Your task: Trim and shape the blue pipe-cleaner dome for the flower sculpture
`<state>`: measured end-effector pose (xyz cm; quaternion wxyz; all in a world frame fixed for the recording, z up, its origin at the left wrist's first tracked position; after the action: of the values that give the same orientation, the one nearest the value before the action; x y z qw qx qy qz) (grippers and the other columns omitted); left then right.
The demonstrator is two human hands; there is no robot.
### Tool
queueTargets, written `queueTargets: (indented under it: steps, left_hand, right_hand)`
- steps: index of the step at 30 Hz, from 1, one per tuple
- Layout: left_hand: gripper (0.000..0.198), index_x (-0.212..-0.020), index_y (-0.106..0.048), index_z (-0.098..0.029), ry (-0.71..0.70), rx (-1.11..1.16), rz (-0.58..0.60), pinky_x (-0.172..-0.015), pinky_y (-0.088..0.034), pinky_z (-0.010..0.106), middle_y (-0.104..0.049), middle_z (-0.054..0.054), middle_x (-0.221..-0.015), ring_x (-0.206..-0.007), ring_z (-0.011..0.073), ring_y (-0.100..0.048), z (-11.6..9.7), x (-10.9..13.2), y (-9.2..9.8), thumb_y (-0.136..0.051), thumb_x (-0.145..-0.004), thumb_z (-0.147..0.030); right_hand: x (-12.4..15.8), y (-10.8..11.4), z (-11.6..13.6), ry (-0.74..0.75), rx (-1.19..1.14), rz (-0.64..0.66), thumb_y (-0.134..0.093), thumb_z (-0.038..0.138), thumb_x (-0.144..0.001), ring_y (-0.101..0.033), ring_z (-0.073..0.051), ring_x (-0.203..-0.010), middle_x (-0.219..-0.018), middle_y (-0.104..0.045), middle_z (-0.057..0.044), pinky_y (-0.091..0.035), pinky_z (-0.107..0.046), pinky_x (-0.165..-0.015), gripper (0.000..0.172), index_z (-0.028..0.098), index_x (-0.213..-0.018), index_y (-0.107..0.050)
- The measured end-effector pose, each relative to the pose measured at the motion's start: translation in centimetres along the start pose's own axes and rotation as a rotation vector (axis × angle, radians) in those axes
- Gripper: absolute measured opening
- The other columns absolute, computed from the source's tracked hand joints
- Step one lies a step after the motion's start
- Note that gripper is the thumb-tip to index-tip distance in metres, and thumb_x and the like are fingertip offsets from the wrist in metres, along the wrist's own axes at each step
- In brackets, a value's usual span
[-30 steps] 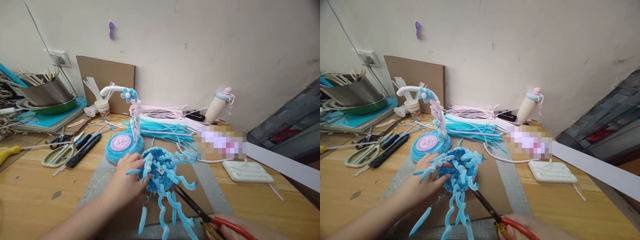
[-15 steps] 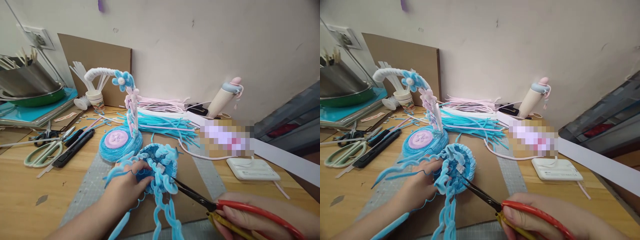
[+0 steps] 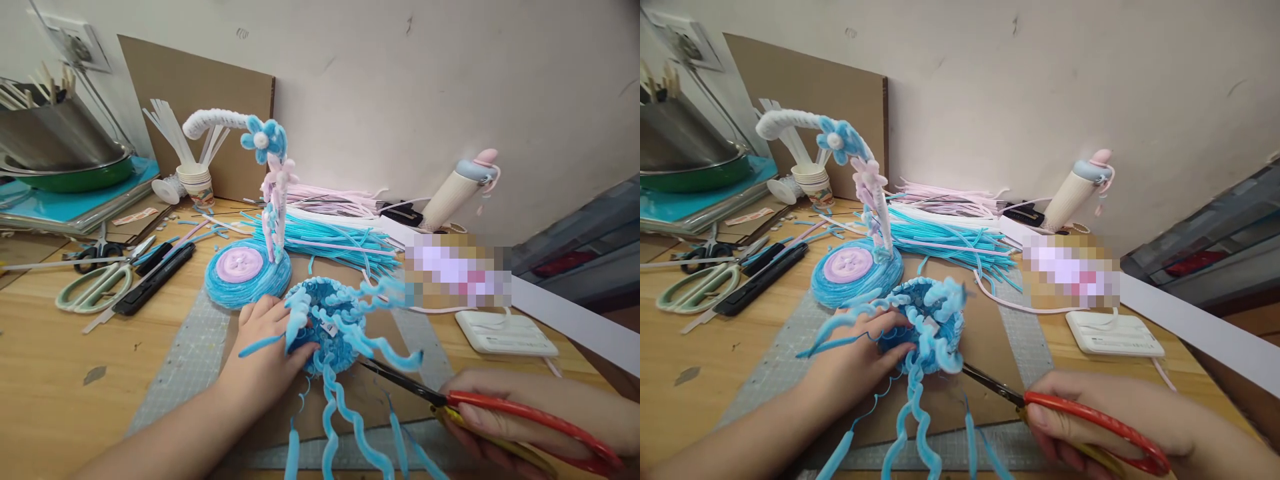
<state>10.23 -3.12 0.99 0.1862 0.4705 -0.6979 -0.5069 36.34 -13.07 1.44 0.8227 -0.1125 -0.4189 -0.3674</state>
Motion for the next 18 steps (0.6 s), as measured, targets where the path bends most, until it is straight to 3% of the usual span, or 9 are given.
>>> queueTargets:
  steps: [3,7,9,11,13,18]
  left_hand:
    - [0.018,-0.093,-0.066,-0.028,0.008,0.024,-0.009,-0.081,-0.036,0.043,-0.067,0.003,-0.093,-0.096,0.0273,-0.052,0.2,0.0,0.0,-0.063,-0.08,-0.039]
    - [0.016,-0.095,-0.066,-0.027,0.034,0.033,0.003,-0.08,-0.037,0.041,-0.068,0.004,-0.096,-0.098,0.028,-0.052,0.5,-0.1,-0.4,-0.059,-0.083,-0.035]
    - [0.016,-0.094,-0.067,-0.028,0.048,0.048,0.014,-0.081,-0.037,0.041,-0.068,0.003,-0.094,-0.099,0.0277,-0.053,0.6,-0.1,-0.5,-0.057,-0.084,-0.037]
    - [0.016,-0.091,-0.068,-0.028,0.059,0.054,0.021,-0.082,-0.036,0.042,-0.069,0.003,-0.093,-0.099,0.0276,-0.053,0.7,-0.2,-0.4,-0.057,-0.085,-0.037]
    - [0.014,-0.088,-0.068,-0.027,0.062,0.054,0.023,-0.084,-0.035,0.043,-0.069,0.003,-0.094,-0.097,0.0277,-0.054,0.6,-0.4,-0.1,-0.058,-0.084,-0.036]
    - [0.011,-0.08,-0.068,-0.026,0.062,0.071,0.071,-0.083,-0.038,0.042,-0.068,0.003,-0.089,-0.098,0.028,-0.054,0.3,-0.5,0.1,-0.061,-0.079,-0.034]
  right_hand:
    - [0.7,0.0,-0.7,0.035,-0.096,0.041,-0.04,0.076,-0.077,-0.043,-0.006,-0.04,-0.06,-0.053,-0.002,-0.03,-0.019,-0.043,0.066,0.015,-0.076,-0.067]
    - [0.6,0.2,-1.5,0.043,-0.172,-0.024,-0.037,0.076,-0.078,-0.039,-0.002,-0.036,-0.053,-0.049,0.0,-0.025,-0.016,-0.042,0.069,0.014,-0.069,-0.067]
    - [-0.5,-0.5,-1.8,0.03,-0.261,0.042,-0.039,0.075,-0.079,-0.042,-0.003,-0.036,-0.052,-0.05,0.0,-0.027,-0.015,-0.04,0.067,0.014,-0.07,-0.065]
    - [-1.8,-2.4,-1.7,0.009,-0.384,0.253,-0.04,0.08,-0.072,-0.044,-0.007,-0.034,-0.051,-0.05,-0.001,-0.032,-0.017,-0.035,0.07,0.014,-0.067,-0.062]
    - [-3.1,-3.7,-0.8,0.051,-0.527,0.367,-0.034,0.084,-0.069,-0.043,-0.008,-0.029,-0.044,-0.045,0.0,-0.033,-0.018,-0.028,0.075,0.014,-0.058,-0.057]
    - [-5.0,-5.0,1.2,0.043,-0.711,0.32,-0.031,0.072,-0.082,-0.045,-0.006,-0.026,-0.045,-0.046,0.002,-0.035,-0.014,-0.026,0.067,0.012,-0.063,-0.057]
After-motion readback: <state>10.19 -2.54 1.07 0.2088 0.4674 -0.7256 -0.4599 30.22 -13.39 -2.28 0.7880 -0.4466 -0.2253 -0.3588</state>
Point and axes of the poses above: each hand's wrist, its own x-axis away from the middle knuckle, its own y-axis out of the back of the hand, z = x × y, the point moved 6 cm from there along -x, towards the middle knuckle
